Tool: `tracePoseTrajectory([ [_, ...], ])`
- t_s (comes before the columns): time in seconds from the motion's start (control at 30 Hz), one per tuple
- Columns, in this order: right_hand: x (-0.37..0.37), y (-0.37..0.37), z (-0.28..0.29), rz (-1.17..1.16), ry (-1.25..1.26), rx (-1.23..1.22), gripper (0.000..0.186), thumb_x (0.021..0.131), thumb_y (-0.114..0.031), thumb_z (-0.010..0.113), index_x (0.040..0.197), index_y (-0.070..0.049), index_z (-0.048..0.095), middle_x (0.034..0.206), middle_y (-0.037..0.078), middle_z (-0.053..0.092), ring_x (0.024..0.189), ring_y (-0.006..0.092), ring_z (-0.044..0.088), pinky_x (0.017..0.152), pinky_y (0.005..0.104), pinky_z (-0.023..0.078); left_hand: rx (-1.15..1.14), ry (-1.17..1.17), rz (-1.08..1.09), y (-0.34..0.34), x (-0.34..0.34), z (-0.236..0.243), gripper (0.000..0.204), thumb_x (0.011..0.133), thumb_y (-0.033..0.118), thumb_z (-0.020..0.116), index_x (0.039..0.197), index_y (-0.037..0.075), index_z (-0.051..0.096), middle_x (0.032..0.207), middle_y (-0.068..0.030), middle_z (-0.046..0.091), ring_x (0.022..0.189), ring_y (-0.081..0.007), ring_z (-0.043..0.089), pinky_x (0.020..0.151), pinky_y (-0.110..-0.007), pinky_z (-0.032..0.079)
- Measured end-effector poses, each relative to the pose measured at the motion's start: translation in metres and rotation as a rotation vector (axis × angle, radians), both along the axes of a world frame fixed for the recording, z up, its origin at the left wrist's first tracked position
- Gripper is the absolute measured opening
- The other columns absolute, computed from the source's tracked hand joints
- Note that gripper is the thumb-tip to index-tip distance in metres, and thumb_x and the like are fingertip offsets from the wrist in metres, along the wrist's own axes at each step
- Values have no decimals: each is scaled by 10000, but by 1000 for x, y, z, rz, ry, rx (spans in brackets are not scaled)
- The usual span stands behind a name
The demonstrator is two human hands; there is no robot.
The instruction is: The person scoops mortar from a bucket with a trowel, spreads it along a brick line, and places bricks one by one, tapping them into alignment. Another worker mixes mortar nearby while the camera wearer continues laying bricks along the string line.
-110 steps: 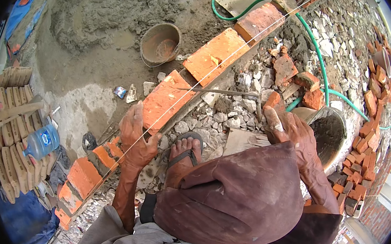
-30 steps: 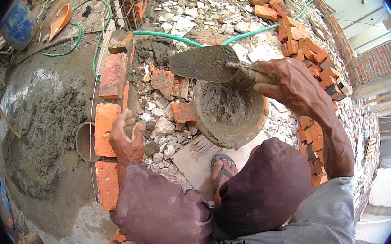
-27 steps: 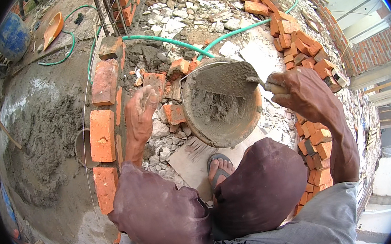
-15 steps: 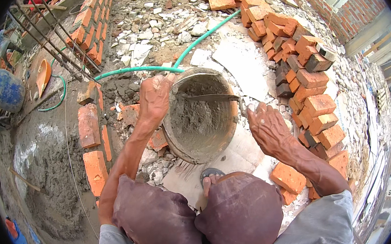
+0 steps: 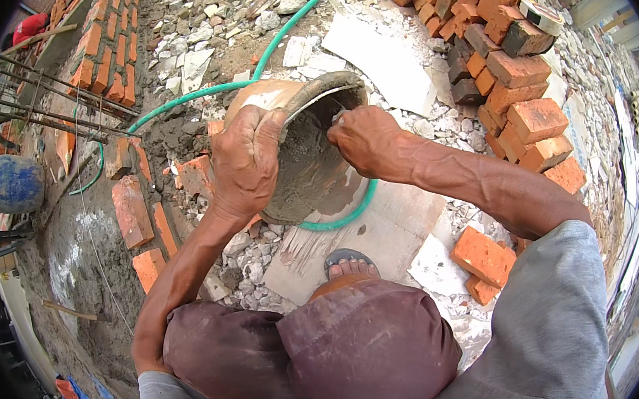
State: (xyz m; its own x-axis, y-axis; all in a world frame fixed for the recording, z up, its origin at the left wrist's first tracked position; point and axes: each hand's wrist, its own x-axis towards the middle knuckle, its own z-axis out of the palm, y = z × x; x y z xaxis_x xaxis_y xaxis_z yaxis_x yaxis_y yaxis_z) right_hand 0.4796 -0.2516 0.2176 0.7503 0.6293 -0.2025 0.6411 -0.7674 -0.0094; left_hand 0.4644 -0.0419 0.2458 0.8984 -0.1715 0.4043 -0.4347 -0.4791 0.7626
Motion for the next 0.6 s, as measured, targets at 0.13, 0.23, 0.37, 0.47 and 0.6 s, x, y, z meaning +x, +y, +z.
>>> tracePoseTrajectory([
  [0.13,0,-2,-33,64,380,216,226,857,-121,606,730,63,573,620,190,604,583,387,618,559,450,496,-110,52,69,23,3,-5,274,978,187,598,783,-4,570,614,-139,535,556,-240,513,555,-369,420],
  [0.23,-12,18,-47,-42,426,502,376,946,-251,580,769,78,534,622,161,573,530,315,568,510,439,462,-214,43,98,46,7,-7,287,986,198,598,783,-2,574,627,-59,492,596,-138,427,554,-316,374],
  [0.37,-24,49,-30,-623,1161,744,327,987,-293,585,951,27,532,765,97,608,541,165,568,413,331,454,-305,3,114,68,9,-16,305,997,208,588,778,-3,568,637,-4,434,626,-96,362,546,-299,327],
  [0.47,-30,60,-20,-894,1472,1065,286,990,-247,597,1071,19,530,761,62,596,541,134,555,399,313,462,-299,-47,147,70,10,-27,316,1002,202,574,758,2,549,629,-4,413,618,-100,355,541,-305,319],
  [0.6,-25,64,-34,-887,2058,1565,307,1041,-268,478,1141,20,503,771,40,541,602,113,542,459,294,476,-206,-171,187,69,8,-31,313,1005,192,558,759,-1,549,628,-21,419,611,-111,361,541,-313,321],
])
